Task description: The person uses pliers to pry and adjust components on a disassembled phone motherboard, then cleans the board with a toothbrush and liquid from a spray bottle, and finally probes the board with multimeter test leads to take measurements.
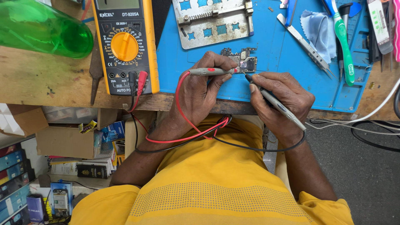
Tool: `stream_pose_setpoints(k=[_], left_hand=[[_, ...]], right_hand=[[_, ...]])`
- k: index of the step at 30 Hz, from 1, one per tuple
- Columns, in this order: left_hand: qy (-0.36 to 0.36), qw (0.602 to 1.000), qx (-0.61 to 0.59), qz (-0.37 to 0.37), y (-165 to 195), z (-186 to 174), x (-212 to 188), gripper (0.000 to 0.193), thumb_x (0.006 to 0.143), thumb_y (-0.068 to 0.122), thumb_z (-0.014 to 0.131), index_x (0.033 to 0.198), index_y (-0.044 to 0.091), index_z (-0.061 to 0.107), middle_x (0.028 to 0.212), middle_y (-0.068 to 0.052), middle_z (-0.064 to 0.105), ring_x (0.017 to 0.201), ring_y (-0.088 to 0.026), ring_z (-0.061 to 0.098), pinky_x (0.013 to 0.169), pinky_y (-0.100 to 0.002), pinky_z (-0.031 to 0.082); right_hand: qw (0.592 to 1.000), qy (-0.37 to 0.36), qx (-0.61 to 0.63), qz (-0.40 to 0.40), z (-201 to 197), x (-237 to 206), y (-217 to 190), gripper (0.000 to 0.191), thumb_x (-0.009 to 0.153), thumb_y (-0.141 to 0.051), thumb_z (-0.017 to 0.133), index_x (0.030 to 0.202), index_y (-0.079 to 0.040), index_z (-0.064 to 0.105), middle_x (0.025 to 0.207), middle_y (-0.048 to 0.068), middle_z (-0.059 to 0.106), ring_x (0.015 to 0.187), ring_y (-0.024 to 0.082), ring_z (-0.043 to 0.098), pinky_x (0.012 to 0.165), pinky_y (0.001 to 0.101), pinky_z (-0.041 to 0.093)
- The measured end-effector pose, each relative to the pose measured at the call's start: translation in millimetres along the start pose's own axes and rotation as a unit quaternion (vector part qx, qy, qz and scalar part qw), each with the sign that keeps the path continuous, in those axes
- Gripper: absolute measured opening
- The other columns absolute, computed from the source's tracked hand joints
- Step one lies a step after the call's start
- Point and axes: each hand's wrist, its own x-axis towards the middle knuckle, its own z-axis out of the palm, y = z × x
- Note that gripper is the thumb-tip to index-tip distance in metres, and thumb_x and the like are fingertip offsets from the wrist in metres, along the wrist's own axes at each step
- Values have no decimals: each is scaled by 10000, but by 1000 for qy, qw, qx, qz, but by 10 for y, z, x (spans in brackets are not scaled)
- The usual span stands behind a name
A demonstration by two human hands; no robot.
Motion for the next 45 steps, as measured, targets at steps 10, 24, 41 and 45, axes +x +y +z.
stream_pose_setpoints(k=[10,24,41,45], left_hand=[[-1,1000,3,3,8,-1,6,140,1037,13,669,1122,13,558,1153,-102,696,1123,-243,735,927,-363,639],[3,1000,10,13,21,-5,1,154,1037,3,665,1139,15,551,1149,-95,691,1122,-243,736,934,-360,635],[1,1000,11,-3,47,-4,19,147,1028,-2,674,1134,13,574,1137,-93,699,1112,-256,741,920,-365,634],[-1,1000,8,-8,54,-8,24,148,1027,-2,675,1135,15,577,1139,-93,704,1115,-258,744,921,-367,636]], right_hand=[[1000,4,7,-1,16,-1,17,218,949,0,836,1151,-46,770,1124,115,765,943,174,756,774,264,624],[1000,6,7,-5,33,-15,30,208,956,-3,834,1148,-43,767,1124,117,766,950,178,760,783,267,631],[1000,4,8,0,32,-20,34,210,957,-4,834,1152,-42,767,1130,120,765,979,184,760,781,263,634],[1000,1,2,1,20,-25,22,213,961,-3,832,1160,-45,768,1143,119,763,961,179,759,788,264,632]])
